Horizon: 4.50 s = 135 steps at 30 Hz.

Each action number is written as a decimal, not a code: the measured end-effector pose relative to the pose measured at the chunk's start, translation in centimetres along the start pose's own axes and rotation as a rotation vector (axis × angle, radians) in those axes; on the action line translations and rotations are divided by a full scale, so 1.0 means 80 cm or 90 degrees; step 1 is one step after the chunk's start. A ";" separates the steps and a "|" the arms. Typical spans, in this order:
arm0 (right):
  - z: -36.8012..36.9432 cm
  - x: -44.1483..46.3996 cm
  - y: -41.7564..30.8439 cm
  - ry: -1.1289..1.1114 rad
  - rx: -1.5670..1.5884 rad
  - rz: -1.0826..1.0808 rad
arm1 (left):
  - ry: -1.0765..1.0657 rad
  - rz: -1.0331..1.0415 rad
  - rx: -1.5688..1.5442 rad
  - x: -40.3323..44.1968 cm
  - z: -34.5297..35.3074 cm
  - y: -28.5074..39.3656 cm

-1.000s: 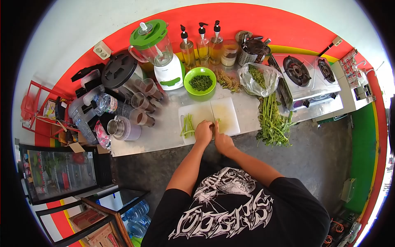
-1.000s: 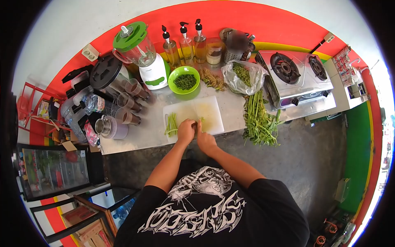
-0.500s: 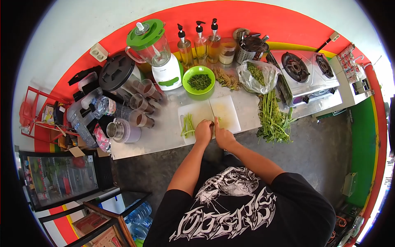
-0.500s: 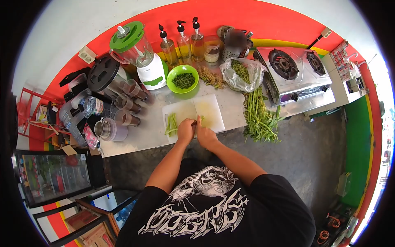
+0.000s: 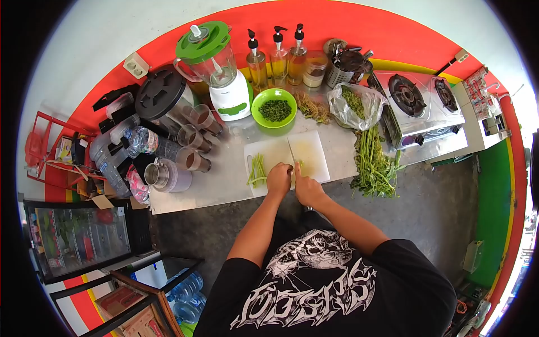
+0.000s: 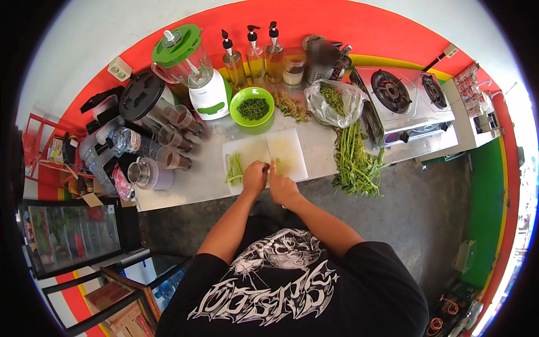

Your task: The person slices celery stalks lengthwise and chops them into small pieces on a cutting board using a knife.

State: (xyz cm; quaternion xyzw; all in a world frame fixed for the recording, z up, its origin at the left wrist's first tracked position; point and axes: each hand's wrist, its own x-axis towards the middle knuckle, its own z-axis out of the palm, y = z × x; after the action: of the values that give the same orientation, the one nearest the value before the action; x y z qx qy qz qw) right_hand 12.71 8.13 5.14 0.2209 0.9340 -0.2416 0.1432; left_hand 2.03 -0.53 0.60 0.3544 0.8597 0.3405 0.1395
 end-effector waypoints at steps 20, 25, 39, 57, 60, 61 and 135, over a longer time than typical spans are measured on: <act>0.005 -0.032 -0.008 0.173 0.178 0.082 | 0.007 -0.022 -0.040 -0.006 0.004 -0.005; 0.024 -0.034 -0.006 0.119 0.143 0.126 | 0.028 0.013 0.015 -0.007 0.004 0.000; 0.040 -0.031 -0.004 0.007 0.088 0.181 | 0.029 0.024 0.023 -0.008 0.001 0.002; 0.020 -0.015 0.003 -0.019 0.101 0.132 | 0.010 0.019 0.002 -0.006 -0.003 -0.001; 0.023 -0.038 -0.004 -0.047 0.074 0.143 | 0.017 0.013 0.007 -0.009 0.001 0.001; 0.029 -0.037 -0.006 -0.044 0.097 0.166 | 0.029 0.020 0.008 -0.009 0.002 0.001; 0.043 0.003 -0.001 -0.023 0.144 0.176 | 0.042 0.047 0.001 -0.018 0.000 -0.020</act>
State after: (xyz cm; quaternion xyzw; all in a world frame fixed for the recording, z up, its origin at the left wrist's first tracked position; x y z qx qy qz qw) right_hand 13.03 6.39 2.16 0.3574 0.8589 -0.3269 0.1664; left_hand 2.26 -2.39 -0.45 0.3745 0.8504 0.3564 0.0980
